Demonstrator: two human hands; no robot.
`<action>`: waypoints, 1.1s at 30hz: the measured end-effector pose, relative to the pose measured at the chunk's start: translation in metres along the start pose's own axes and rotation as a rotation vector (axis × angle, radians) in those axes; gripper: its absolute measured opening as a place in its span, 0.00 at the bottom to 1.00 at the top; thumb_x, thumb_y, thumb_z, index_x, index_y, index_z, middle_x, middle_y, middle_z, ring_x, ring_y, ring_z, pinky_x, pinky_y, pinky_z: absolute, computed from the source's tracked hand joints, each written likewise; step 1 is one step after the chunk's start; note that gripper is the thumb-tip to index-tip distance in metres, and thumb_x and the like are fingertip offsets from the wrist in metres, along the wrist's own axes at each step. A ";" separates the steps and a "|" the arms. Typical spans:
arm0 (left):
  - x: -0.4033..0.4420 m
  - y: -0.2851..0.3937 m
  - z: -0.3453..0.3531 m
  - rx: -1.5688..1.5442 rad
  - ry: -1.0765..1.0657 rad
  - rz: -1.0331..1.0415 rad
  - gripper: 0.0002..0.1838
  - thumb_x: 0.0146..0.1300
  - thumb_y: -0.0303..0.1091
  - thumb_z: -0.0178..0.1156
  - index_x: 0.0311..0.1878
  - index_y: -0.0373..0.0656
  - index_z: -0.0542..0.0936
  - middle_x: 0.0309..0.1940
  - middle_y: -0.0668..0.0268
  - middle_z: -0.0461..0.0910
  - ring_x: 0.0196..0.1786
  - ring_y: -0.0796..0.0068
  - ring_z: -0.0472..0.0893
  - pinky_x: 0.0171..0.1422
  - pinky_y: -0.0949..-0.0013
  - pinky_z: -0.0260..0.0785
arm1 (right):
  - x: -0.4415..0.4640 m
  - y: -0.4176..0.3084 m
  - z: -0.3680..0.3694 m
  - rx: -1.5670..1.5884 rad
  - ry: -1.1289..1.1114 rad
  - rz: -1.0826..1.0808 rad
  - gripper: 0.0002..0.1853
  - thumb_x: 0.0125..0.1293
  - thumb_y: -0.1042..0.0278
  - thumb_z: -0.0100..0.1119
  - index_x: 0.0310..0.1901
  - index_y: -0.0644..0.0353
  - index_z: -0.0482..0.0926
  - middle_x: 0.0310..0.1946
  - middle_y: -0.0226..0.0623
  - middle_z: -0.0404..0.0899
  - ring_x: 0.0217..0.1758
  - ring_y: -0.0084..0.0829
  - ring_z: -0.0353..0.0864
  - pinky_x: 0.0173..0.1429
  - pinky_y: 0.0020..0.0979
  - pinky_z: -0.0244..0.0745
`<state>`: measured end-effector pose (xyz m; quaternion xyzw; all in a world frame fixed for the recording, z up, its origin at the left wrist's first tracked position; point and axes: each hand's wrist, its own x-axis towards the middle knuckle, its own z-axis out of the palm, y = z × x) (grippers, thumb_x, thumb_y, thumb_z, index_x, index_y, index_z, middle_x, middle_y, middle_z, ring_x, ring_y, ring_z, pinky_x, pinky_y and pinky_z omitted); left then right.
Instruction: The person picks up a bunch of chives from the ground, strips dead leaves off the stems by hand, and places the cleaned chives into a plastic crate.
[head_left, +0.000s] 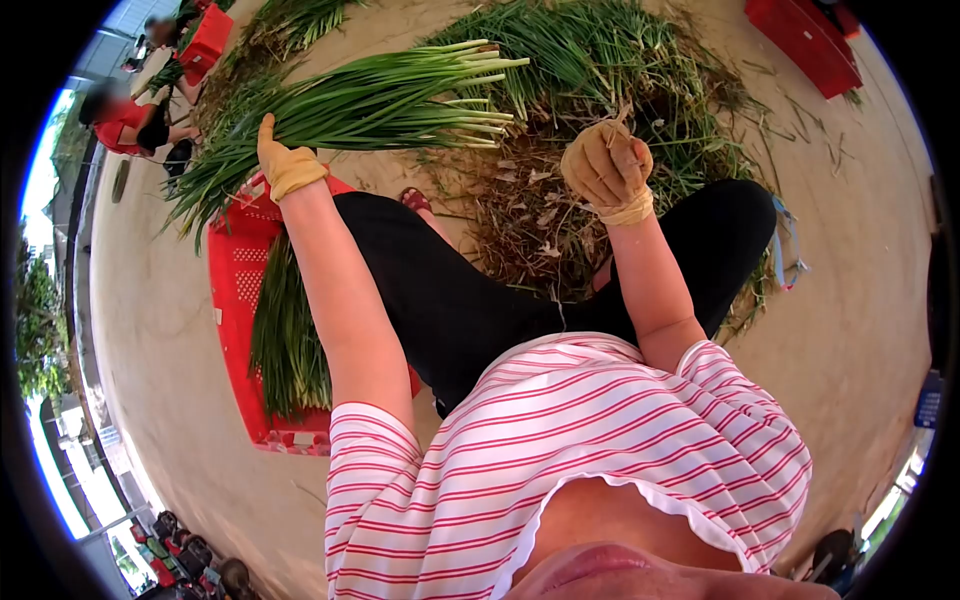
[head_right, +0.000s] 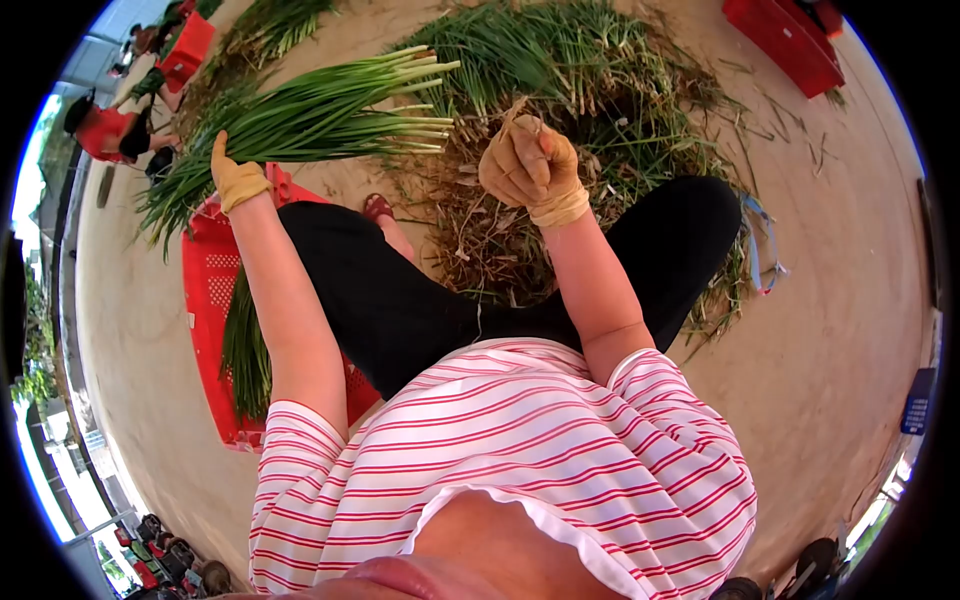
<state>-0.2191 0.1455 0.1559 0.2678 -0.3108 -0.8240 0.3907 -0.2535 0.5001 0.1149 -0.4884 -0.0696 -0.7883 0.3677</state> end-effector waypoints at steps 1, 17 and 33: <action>-0.004 0.000 -0.001 0.083 0.005 0.089 0.14 0.58 0.30 0.54 0.48 0.41 0.75 0.45 0.54 0.76 0.45 0.54 0.78 0.49 0.50 0.73 | 0.004 -0.009 -0.004 0.052 -0.067 -0.061 0.20 0.68 0.64 0.45 0.17 0.61 0.71 0.06 0.30 0.68 0.02 0.20 0.58 0.05 0.16 0.49; -0.019 0.000 0.000 0.330 -0.214 0.048 0.28 0.55 0.09 0.43 0.59 0.41 0.65 0.53 0.52 0.70 0.53 0.58 0.74 0.56 0.55 0.70 | 0.009 0.040 -0.073 -1.256 0.809 0.371 0.13 0.58 0.68 0.59 0.43 0.63 0.75 0.40 0.35 0.77 0.43 0.30 0.75 0.49 0.31 0.71; -0.014 -0.014 0.014 0.099 -0.009 -0.126 0.09 0.59 0.31 0.56 0.42 0.40 0.77 0.46 0.56 0.76 0.50 0.56 0.74 0.51 0.52 0.71 | -0.062 -0.025 -0.067 -0.975 1.265 0.115 0.08 0.63 0.63 0.55 0.32 0.58 0.77 0.25 0.30 0.77 0.28 0.22 0.73 0.38 0.25 0.68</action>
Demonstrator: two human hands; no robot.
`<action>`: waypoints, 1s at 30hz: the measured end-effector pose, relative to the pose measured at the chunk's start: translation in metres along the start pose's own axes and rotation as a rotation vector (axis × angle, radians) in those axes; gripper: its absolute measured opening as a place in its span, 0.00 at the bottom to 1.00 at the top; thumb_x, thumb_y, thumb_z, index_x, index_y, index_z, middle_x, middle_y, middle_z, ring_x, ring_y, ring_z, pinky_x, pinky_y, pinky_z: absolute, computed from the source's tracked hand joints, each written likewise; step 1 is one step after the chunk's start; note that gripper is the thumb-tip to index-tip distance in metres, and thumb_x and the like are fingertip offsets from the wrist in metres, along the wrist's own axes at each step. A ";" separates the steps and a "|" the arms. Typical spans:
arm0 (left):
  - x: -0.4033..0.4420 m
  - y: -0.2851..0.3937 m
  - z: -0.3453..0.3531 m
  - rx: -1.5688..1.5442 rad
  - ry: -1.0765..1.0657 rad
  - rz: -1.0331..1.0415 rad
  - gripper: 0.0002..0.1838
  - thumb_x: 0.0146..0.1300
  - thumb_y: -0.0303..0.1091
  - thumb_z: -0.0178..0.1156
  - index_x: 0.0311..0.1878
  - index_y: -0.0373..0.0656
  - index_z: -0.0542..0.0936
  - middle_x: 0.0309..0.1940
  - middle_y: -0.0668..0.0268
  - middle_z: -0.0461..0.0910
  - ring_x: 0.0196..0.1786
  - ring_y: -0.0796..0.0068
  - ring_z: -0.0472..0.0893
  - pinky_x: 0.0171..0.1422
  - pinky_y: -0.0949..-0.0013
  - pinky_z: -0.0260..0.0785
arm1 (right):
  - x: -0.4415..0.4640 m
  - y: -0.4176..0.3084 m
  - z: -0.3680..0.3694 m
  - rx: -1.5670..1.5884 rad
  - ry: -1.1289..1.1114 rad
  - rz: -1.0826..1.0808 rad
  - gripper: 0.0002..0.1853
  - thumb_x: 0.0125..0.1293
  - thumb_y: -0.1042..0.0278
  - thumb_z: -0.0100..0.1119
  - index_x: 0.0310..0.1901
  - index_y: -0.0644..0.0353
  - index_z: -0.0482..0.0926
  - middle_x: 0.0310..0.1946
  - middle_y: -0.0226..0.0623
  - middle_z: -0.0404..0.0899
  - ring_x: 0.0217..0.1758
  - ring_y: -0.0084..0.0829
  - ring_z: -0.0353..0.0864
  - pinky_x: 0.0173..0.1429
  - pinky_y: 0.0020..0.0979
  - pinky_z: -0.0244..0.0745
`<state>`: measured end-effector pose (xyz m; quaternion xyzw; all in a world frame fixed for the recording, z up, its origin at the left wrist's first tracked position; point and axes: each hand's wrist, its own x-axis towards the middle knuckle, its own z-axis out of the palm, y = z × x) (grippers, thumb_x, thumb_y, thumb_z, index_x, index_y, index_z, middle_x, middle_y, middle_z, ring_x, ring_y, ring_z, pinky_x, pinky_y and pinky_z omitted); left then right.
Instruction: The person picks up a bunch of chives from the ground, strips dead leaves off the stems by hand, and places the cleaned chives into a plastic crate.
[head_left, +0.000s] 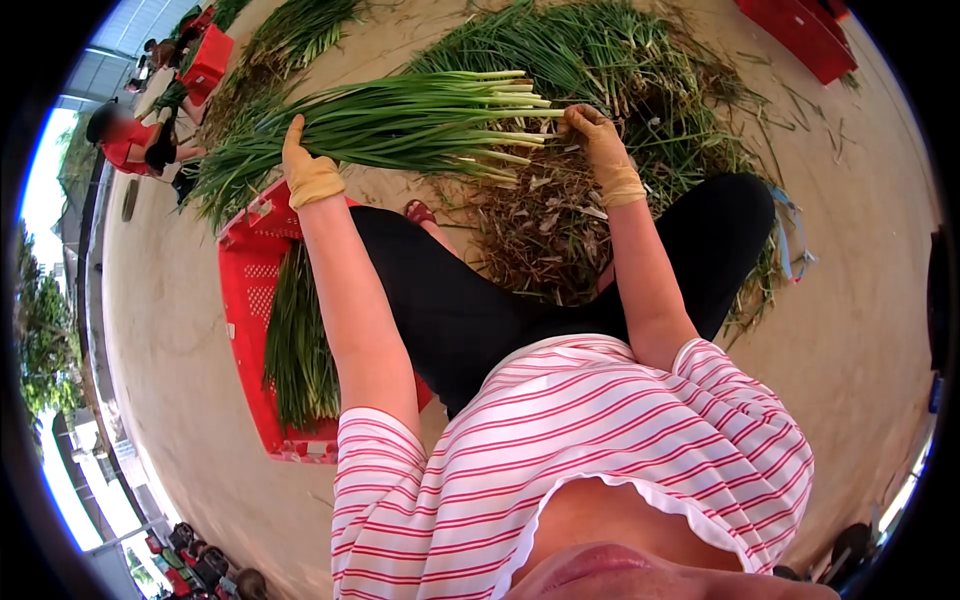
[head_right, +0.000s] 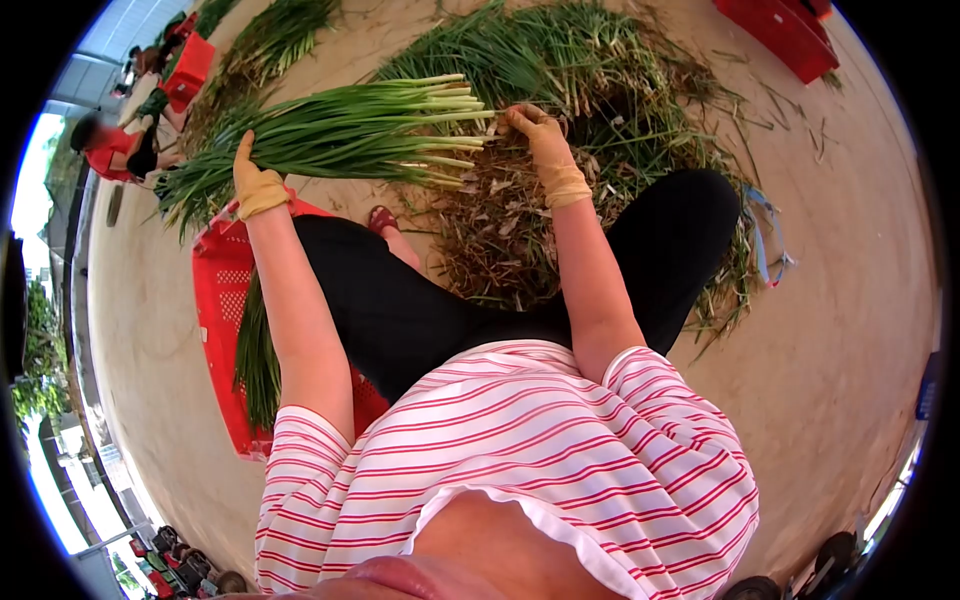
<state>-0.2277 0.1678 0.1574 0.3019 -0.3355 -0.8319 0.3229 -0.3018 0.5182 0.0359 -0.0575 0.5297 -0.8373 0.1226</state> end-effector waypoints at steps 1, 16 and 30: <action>0.007 -0.002 -0.005 -0.001 0.000 0.001 0.09 0.59 0.31 0.56 0.42 0.40 0.77 0.46 0.56 0.76 0.50 0.56 0.74 0.51 0.52 0.71 | 0.001 -0.002 -0.004 0.044 0.021 0.034 0.08 0.63 0.65 0.55 0.31 0.59 0.77 0.25 0.31 0.77 0.27 0.23 0.72 0.38 0.25 0.68; 0.000 0.028 -0.030 0.135 -0.011 0.158 0.23 0.56 0.17 0.48 0.56 0.43 0.69 0.52 0.55 0.71 0.51 0.57 0.74 0.54 0.57 0.71 | 0.016 0.000 -0.130 0.860 0.880 -0.186 0.10 0.66 0.66 0.48 0.37 0.65 0.72 0.24 0.35 0.72 0.21 0.29 0.69 0.31 0.28 0.77; -0.009 0.017 -0.045 0.688 -0.149 0.459 0.21 0.59 0.20 0.49 0.57 0.41 0.69 0.54 0.55 0.70 0.52 0.61 0.74 0.54 0.61 0.71 | 0.009 0.038 0.128 -0.644 -0.220 -0.408 0.21 0.55 0.59 0.61 0.47 0.64 0.76 0.40 0.44 0.79 0.43 0.41 0.78 0.49 0.34 0.71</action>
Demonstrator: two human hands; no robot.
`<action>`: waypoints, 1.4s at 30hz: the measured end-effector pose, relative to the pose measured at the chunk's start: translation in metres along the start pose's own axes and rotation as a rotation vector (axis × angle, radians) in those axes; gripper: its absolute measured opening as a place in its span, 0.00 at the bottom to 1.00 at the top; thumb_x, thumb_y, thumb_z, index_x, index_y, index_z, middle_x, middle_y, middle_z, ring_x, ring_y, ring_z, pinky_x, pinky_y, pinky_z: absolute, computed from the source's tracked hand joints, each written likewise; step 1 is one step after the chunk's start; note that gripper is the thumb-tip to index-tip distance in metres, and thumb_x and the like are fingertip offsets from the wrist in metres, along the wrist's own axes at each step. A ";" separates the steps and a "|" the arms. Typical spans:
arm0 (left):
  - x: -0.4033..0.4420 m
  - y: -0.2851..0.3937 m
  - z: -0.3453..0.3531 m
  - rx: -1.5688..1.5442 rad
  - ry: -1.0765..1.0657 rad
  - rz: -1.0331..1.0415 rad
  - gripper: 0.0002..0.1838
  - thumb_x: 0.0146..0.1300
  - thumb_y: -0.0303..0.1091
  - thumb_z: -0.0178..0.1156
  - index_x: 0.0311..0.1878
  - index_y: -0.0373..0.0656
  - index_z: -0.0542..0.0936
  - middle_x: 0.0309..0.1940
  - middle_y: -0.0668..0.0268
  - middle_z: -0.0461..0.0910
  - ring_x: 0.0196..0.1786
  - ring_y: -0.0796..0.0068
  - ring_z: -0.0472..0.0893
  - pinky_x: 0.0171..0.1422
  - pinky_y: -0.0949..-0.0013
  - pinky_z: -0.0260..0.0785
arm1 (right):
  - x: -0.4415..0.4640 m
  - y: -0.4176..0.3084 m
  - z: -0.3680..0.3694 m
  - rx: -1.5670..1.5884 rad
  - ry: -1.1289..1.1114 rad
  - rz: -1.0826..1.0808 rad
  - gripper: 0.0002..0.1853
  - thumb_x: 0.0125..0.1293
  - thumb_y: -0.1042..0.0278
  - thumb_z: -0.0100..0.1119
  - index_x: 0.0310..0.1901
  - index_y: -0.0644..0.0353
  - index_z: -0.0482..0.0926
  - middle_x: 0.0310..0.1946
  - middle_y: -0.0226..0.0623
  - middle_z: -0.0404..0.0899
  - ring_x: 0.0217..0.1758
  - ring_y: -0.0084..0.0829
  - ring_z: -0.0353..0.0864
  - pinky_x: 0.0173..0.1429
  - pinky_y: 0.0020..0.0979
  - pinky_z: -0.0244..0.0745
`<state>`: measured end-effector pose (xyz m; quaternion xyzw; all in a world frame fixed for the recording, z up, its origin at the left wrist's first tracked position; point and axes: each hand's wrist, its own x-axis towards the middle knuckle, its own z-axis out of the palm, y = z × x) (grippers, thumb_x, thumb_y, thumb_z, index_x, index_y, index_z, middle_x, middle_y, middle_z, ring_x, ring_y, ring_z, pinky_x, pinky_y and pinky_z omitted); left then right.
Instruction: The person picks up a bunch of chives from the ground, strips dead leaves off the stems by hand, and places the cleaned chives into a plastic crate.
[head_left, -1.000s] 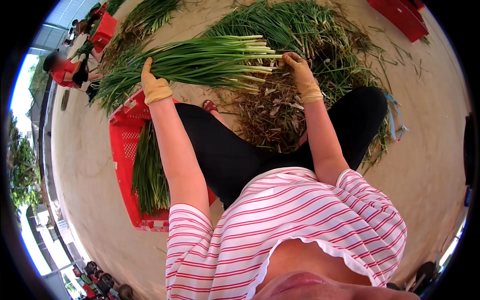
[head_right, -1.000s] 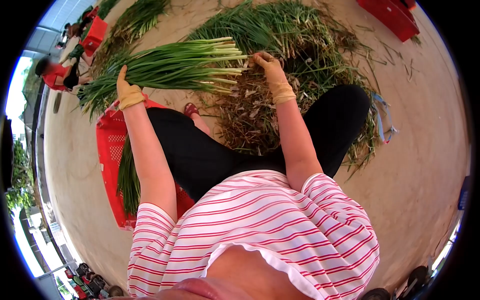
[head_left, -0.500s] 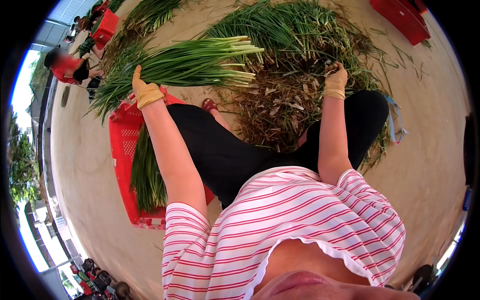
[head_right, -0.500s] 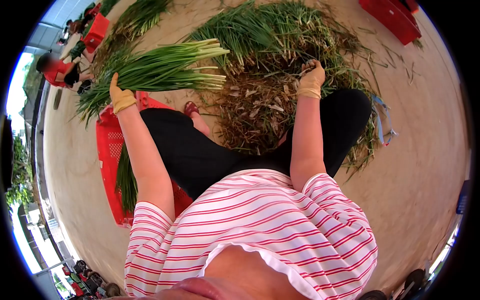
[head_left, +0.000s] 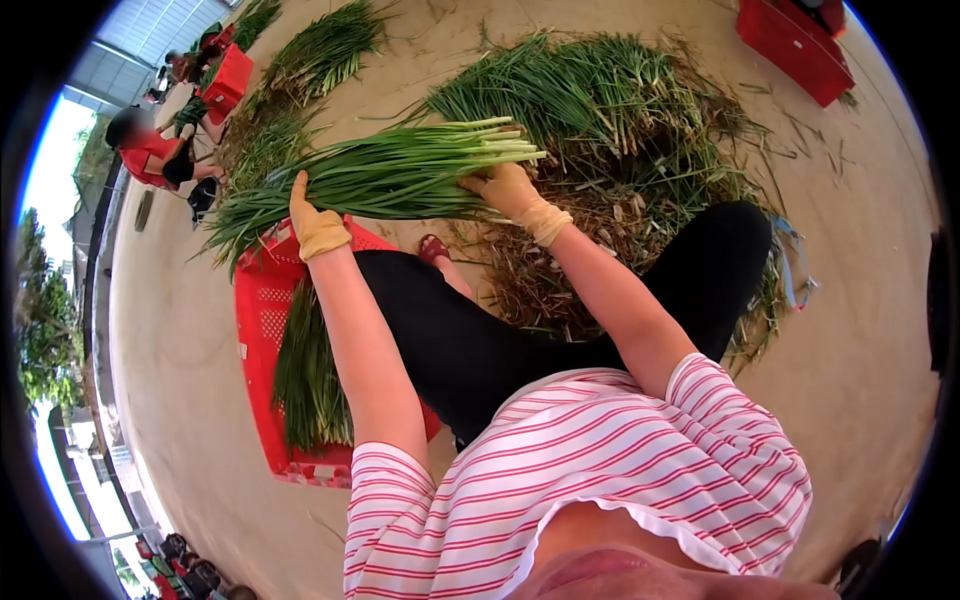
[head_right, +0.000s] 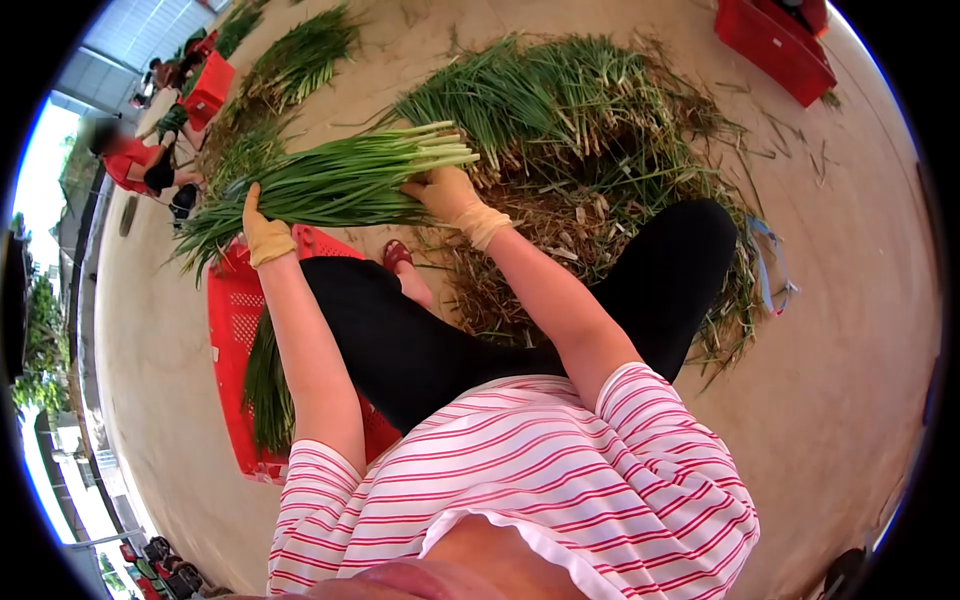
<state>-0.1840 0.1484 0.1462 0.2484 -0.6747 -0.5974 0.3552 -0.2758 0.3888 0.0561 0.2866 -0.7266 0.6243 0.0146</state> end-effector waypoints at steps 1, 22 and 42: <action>0.005 0.000 0.001 -0.225 0.022 -0.102 0.19 0.60 0.21 0.49 0.56 0.41 0.70 0.54 0.55 0.70 0.51 0.60 0.74 0.54 0.60 0.71 | 0.004 0.005 0.004 -0.267 0.157 -0.230 0.18 0.62 0.63 0.55 0.50 0.65 0.71 0.41 0.40 0.77 0.41 0.33 0.77 0.49 0.33 0.71; 0.004 0.013 0.025 -0.668 0.147 -0.353 0.13 0.57 0.35 0.57 0.44 0.41 0.76 0.47 0.59 0.76 0.49 0.59 0.75 0.52 0.53 0.71 | 0.003 -0.030 -0.021 -0.307 0.262 0.014 0.12 0.57 0.60 0.56 0.35 0.59 0.78 0.29 0.44 0.78 0.34 0.46 0.76 0.36 0.41 0.70; -0.017 0.022 0.072 -0.448 -0.113 -0.239 0.16 0.55 0.39 0.59 0.41 0.36 0.76 0.39 0.59 0.79 0.38 0.63 0.79 0.43 0.62 0.76 | -0.030 -0.145 0.010 0.237 -0.108 -0.558 0.07 0.54 0.68 0.59 0.32 0.61 0.77 0.28 0.38 0.76 0.31 0.41 0.74 0.37 0.35 0.71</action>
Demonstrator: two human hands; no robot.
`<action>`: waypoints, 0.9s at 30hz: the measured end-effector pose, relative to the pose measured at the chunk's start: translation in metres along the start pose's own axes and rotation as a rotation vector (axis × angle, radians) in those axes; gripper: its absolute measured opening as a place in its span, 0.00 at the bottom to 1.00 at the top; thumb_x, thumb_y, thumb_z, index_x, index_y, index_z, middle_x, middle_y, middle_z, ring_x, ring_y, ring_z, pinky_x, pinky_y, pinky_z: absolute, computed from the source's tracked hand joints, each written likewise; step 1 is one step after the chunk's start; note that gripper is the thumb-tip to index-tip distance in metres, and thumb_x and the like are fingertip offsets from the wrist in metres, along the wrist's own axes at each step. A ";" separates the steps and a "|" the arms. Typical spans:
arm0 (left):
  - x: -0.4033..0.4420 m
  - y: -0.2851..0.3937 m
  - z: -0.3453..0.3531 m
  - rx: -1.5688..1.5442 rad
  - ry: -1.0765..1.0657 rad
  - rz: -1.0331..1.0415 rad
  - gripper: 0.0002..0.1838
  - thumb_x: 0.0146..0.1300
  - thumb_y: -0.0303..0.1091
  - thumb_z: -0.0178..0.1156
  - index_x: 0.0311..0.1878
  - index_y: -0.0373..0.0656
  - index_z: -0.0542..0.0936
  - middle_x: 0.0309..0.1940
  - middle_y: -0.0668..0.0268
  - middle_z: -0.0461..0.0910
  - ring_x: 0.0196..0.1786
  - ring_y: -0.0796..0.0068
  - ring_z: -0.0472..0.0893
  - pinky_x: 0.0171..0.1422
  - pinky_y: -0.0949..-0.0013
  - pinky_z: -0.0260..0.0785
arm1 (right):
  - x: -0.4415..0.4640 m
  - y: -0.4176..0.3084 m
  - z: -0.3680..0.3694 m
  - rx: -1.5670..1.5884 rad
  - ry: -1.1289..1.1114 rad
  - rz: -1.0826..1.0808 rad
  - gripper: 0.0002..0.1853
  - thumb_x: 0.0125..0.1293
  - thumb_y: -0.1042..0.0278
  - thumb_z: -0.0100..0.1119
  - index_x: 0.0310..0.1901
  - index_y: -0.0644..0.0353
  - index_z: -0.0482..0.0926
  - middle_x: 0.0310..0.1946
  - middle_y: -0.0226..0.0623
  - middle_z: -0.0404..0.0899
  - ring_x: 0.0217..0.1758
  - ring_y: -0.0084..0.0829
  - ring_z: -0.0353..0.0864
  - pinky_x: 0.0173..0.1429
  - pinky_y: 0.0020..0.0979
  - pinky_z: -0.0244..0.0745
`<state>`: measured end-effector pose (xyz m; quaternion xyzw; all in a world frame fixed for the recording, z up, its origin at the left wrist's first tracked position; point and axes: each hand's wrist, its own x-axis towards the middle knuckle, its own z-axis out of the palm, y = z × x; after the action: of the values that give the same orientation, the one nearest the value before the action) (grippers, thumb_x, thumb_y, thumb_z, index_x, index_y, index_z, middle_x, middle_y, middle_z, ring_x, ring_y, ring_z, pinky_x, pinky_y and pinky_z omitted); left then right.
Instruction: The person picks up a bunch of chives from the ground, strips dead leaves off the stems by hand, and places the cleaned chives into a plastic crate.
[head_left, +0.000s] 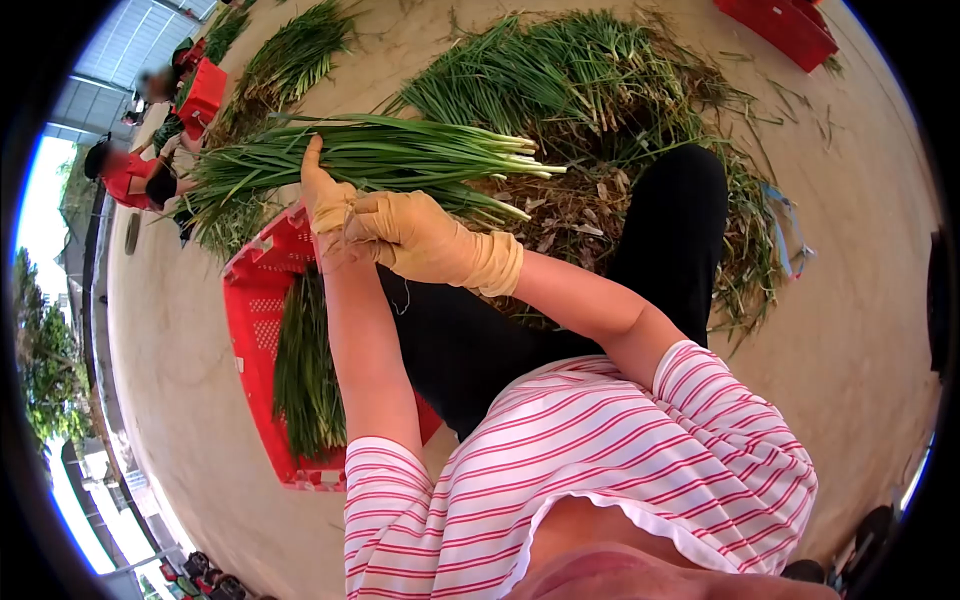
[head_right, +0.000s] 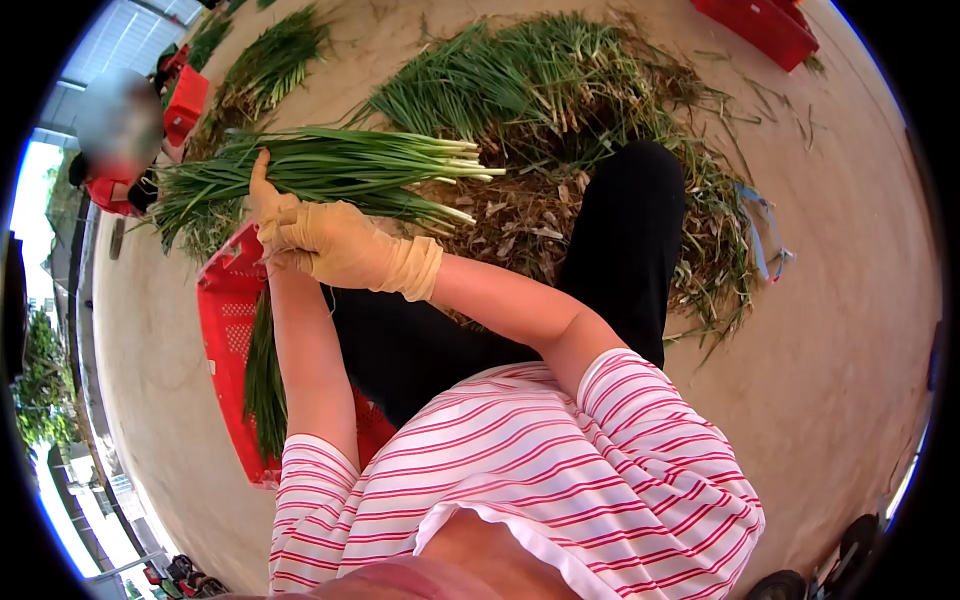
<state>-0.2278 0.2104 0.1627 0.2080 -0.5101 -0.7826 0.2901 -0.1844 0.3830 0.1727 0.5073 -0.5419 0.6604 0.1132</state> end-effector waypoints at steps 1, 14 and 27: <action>0.008 0.002 0.005 -0.066 0.094 -0.090 0.16 0.56 0.39 0.59 0.41 0.36 0.76 0.39 0.59 0.79 0.37 0.63 0.79 0.42 0.62 0.76 | 0.004 -0.017 -0.006 0.084 -0.086 -0.023 0.06 0.54 0.69 0.60 0.32 0.61 0.78 0.32 0.37 0.76 0.32 0.39 0.74 0.40 0.32 0.71; 0.046 0.025 -0.057 -0.475 0.175 -0.042 0.15 0.56 0.33 0.56 0.45 0.37 0.75 0.46 0.55 0.76 0.48 0.53 0.76 0.52 0.48 0.70 | -0.106 0.066 -0.107 -0.861 -0.433 0.827 0.15 0.56 0.58 0.60 0.37 0.62 0.81 0.28 0.41 0.80 0.31 0.34 0.78 0.38 0.30 0.71; 0.034 0.014 -0.034 -0.452 0.208 -0.054 0.12 0.57 0.33 0.56 0.42 0.39 0.76 0.44 0.58 0.77 0.47 0.56 0.76 0.51 0.50 0.71 | -0.020 0.045 -0.025 0.561 -0.258 0.840 0.14 0.61 0.59 0.56 0.33 0.64 0.80 0.26 0.37 0.80 0.27 0.27 0.78 0.34 0.28 0.72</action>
<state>-0.2284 0.1601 0.1612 0.2307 -0.2836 -0.8587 0.3592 -0.2199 0.3943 0.1324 0.3343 -0.5103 0.7007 -0.3698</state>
